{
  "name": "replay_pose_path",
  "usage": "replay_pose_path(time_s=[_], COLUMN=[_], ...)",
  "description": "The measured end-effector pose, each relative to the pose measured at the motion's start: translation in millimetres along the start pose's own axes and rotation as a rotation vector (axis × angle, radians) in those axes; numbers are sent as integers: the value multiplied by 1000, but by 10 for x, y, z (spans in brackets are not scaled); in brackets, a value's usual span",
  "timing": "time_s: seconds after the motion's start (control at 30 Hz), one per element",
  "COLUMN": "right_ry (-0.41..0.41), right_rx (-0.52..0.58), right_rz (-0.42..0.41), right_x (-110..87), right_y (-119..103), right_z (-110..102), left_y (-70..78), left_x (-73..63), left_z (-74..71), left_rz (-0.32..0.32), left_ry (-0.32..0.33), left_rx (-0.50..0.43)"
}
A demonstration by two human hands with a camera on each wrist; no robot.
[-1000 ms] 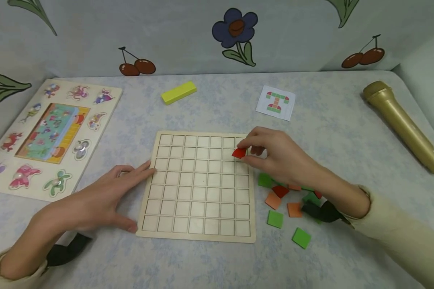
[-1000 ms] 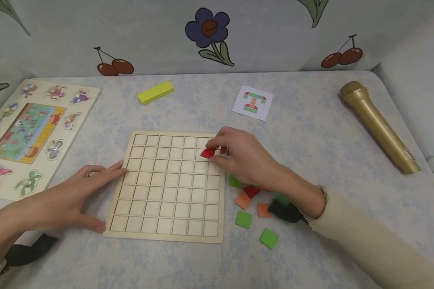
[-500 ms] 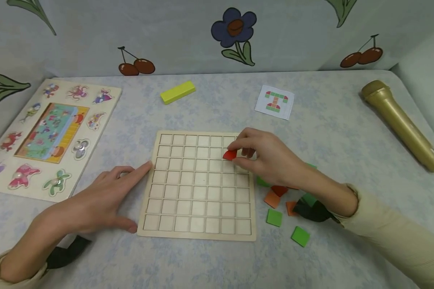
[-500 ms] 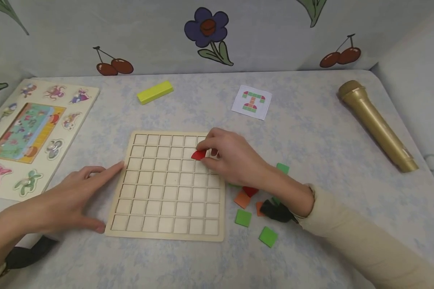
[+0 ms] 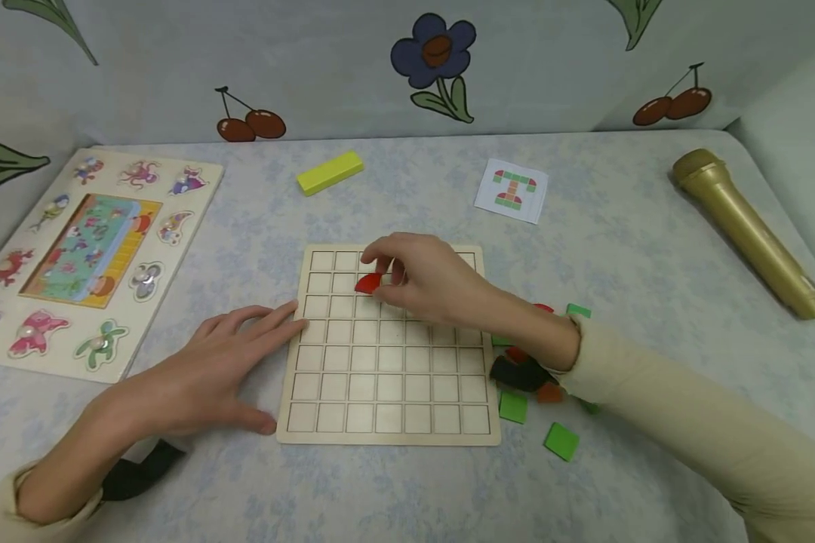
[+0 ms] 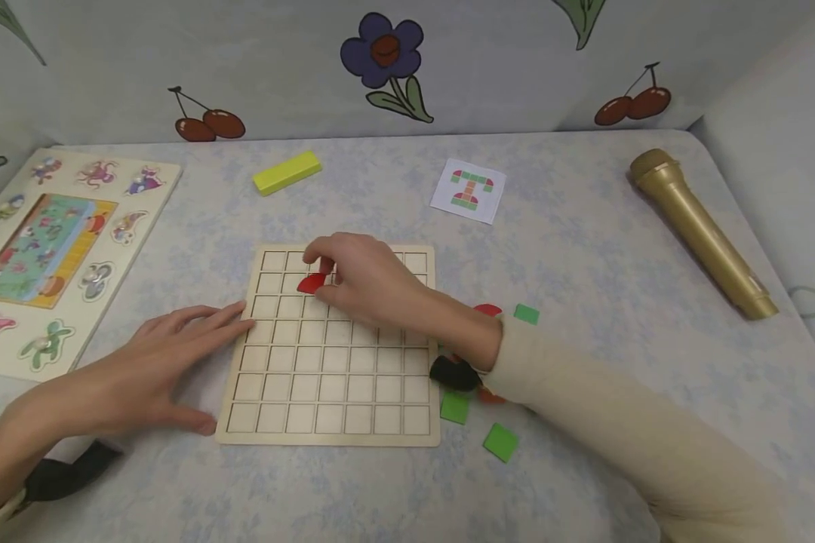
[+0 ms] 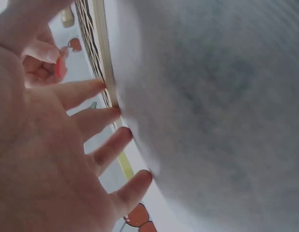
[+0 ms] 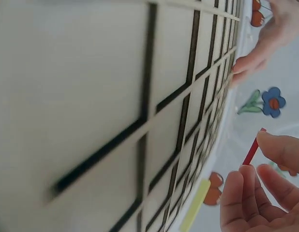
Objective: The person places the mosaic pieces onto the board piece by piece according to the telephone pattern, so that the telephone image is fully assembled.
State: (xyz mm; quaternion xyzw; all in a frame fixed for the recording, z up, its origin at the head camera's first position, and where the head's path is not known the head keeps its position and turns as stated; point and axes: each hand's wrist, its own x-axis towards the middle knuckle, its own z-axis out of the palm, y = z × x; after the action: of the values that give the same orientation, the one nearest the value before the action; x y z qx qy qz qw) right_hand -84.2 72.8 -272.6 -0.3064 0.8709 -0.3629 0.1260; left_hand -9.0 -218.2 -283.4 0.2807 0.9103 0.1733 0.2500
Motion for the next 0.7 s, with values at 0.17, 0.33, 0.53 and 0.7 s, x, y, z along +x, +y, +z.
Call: replay_pose_path(time_s=[0.17,0.33,0.53,0.7], right_ry=[-40,-53,-96,-115], right_rx=[-47,-62,-66,-92], right_rz=[25,34,46,43], right_x=[241,370,423,433], right_y=[-55,-44,-43,-43], right_z=[137,213,254,269], left_y=[-2,-2,-15,-22], left_x=[-19,-20,-20,-22], left_z=[-29,-16,17,16], left_rz=[3,15,24,23], left_ry=[-25,-4,13,18], left_rx=[-23,-15,8,7])
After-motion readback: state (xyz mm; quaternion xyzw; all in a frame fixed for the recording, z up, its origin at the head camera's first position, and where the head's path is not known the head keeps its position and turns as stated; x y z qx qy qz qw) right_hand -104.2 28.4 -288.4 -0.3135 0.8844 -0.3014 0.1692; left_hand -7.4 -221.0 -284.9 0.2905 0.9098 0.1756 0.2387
